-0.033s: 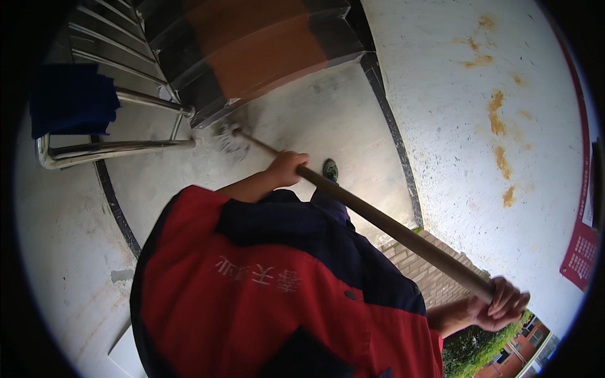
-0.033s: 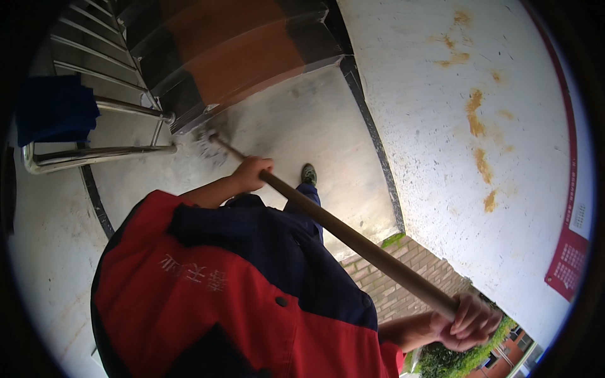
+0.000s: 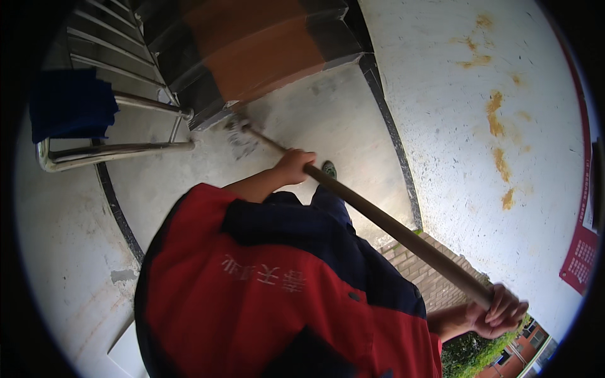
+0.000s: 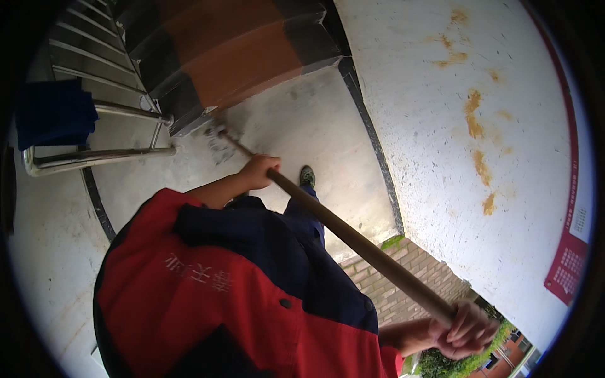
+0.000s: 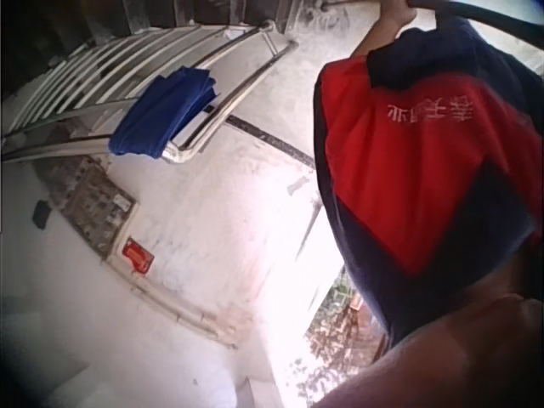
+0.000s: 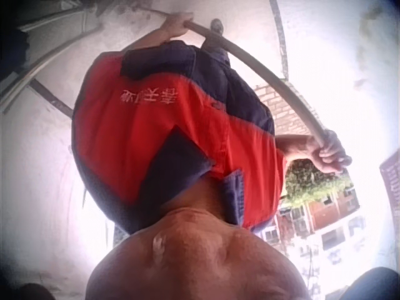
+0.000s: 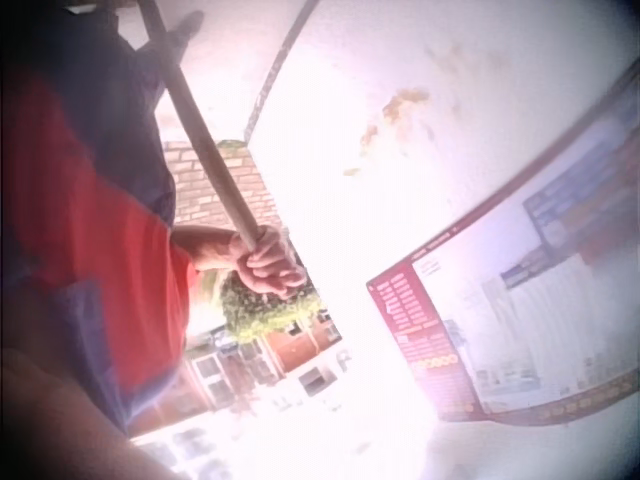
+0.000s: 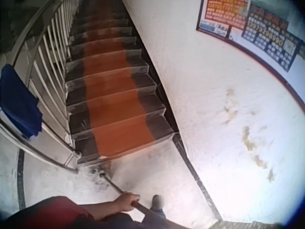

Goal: The person mops the steps of a stairwell and wipes the metal handrail with a cloth.

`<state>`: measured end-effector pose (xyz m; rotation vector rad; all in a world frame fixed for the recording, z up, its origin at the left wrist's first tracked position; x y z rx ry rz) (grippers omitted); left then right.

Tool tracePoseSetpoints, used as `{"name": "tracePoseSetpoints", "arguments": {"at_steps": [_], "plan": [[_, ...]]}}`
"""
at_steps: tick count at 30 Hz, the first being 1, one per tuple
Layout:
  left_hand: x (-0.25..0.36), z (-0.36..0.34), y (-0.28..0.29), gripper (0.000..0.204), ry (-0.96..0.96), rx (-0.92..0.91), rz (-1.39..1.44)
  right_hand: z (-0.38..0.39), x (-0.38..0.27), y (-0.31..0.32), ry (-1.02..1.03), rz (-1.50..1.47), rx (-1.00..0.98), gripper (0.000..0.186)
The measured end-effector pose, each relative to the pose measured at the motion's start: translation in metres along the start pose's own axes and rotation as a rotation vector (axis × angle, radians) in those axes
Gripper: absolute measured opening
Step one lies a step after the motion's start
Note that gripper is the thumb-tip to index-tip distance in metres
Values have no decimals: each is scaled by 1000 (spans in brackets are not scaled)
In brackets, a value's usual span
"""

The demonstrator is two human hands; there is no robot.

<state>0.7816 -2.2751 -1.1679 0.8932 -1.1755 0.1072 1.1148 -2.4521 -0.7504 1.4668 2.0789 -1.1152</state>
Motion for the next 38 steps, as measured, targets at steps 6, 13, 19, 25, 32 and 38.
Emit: {"name": "tracePoseSetpoints", "arguments": {"at_steps": [6,13,19,25,32,38], "plan": [[68,-192,-46,20,-143,21,-34,-31,-51,51,90,246,-23,24],[141,-277,-102,17,-183,-105,-25,-79,-71,54,177,205,-364,17],[114,-209,-162,20,-88,-90,25,-36,-101,126,107,84,-230,22],[84,-35,-180,13,175,-265,46,18,-48,156,-223,-42,-81,14],[64,158,-183,13,555,-320,-66,119,-1,122,-340,-207,-82,17],[95,229,-203,11,630,-328,-83,177,-44,93,-389,-267,16,19]]}}
Point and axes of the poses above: each hand's wrist, its own z-axis away from the middle knuckle, its own y-axis out of the back of the hand, x = y × z, the point moved 9 cm from there along -z, towards the middle knuckle, and after that the axes turned 15 degrees about -x, right-handed, at the moved point
